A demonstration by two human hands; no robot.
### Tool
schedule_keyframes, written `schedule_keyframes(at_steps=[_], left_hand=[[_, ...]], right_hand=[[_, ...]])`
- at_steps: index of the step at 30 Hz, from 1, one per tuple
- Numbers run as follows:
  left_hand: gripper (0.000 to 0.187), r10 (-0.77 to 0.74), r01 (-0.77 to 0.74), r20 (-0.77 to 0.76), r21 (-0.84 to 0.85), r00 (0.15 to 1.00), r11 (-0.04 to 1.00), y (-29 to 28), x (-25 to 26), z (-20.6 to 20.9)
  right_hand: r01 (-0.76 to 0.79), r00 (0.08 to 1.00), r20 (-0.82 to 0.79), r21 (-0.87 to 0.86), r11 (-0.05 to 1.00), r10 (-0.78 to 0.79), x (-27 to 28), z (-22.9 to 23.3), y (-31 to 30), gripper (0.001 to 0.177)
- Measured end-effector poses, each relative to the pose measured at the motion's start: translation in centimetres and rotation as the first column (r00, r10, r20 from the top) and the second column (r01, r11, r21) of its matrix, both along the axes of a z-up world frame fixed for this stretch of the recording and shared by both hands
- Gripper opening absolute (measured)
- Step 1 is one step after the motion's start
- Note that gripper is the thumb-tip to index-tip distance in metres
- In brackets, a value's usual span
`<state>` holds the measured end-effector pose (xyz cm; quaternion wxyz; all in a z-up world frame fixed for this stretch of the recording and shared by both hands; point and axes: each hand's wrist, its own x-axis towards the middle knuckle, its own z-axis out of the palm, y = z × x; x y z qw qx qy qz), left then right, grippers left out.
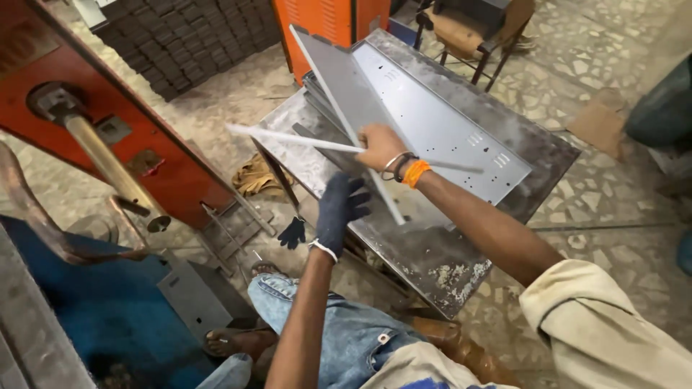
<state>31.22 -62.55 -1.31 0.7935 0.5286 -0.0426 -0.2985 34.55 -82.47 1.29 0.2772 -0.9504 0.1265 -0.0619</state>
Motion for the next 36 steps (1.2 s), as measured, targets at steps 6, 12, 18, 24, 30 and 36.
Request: schedule_keyframes(at_steps=[6, 12, 18, 24, 30, 36], left_hand=[[0.060, -0.027, -0.112, 0.431, 0.294, 0.902, 0.949, -1.5, -0.9, 1.1], [0.045, 0.116, -0.159, 0.214, 0.200, 0.970, 0.967, 1.6, 0.7, 2.6], [0.045, 0.256, -0.295, 0.251, 0.132, 0.933, 0.946, 8.4, 1.1, 5.6], [0.048, 0.408, -0.409, 0.225, -0.042, 0.885, 0.911, 18.5, -3.9, 12.1], [0.051, 0.600, -0.632, 0.274, 0.037, 0.752, 0.774, 26.0, -9.4, 13.1], [0.052, 0.689, -0.720, 0.261, 0.040, 0.676, 0.692, 28.9, -12.4, 13.3]], right_hand=[[-0.058, 0.997, -0.010, 0.540, 0.840, 0.075, -1.2, 1.7, 2.0, 0.036], [0.258, 0.951, 0.203, -0.113, 0.960, -0.232, -4.6, 2.5, -1.5, 0.032], [-0.012, 0.977, 0.196, 0.423, 0.906, -0.079, -3.2, -0.6, -1.3, 0.045], [-0.351, 0.910, 0.401, 0.608, 0.713, 0.106, 1.9, 0.8, 8.2, 0.067], [-0.461, 0.887, 0.345, 0.688, 0.560, 0.305, 1.9, 3.1, 19.4, 0.062], [-0.669, 0.736, 0.526, 0.661, 0.339, 0.427, 1.5, 2.6, 23.9, 0.059]])
